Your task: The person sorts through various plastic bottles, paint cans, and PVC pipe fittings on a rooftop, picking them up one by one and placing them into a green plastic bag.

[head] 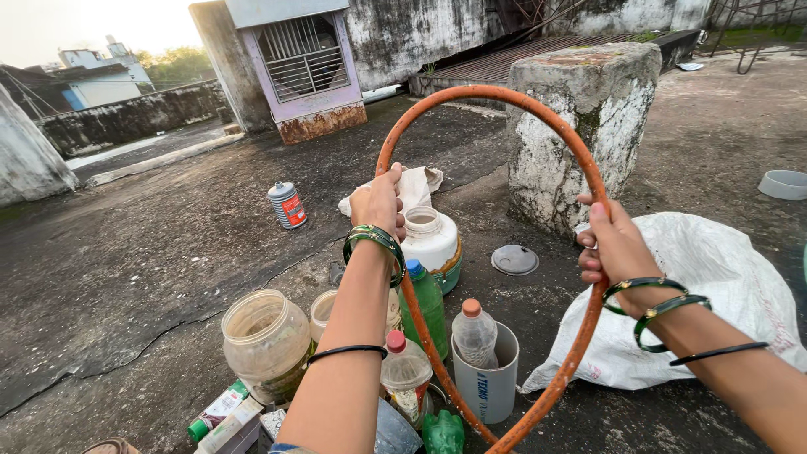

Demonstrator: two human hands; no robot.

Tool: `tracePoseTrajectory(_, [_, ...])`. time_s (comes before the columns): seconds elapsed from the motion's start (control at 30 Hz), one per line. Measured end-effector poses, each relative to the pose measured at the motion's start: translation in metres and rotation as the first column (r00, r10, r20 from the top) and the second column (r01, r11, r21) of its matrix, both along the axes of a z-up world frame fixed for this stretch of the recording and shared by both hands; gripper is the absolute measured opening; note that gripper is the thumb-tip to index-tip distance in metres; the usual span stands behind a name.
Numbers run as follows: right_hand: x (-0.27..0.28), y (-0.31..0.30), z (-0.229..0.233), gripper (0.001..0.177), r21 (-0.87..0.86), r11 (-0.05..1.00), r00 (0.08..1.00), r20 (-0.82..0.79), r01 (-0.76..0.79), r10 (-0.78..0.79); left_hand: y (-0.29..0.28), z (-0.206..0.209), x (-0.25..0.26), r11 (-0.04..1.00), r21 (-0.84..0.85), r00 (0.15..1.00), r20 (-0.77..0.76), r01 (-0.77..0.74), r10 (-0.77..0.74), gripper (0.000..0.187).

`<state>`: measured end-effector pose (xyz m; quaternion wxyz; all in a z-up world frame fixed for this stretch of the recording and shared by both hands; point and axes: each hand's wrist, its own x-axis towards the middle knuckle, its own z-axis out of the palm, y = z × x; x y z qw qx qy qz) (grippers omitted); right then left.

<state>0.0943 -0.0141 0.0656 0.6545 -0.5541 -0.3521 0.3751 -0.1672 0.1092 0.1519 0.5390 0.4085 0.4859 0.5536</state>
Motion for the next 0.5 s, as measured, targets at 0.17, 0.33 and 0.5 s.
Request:
tracePoseTrajectory(0.17, [-0.015,0.022,-0.026,0.038,-0.053,0.996,0.994,-0.09,-0.071,0.066,0.02,-0.019,-0.021,0.993,0.002,0.976,-0.184,-0.12,0.118,0.039])
tracePoseTrajectory(0.33, [-0.026,0.04,-0.052,0.052,-0.132,0.989,0.997,-0.01,-0.073,0.072,0.048,-0.05,-0.056,0.981,-0.025,0.893,-0.421,-0.19,0.163,0.047])
tracePoseTrajectory(0.5, [-0.026,0.05,-0.079,0.059,-0.117,0.989,0.994,0.06,-0.086,0.093,0.076,-0.102,-0.078,0.951,0.1,0.764,-0.573,-0.294,0.296,0.042])
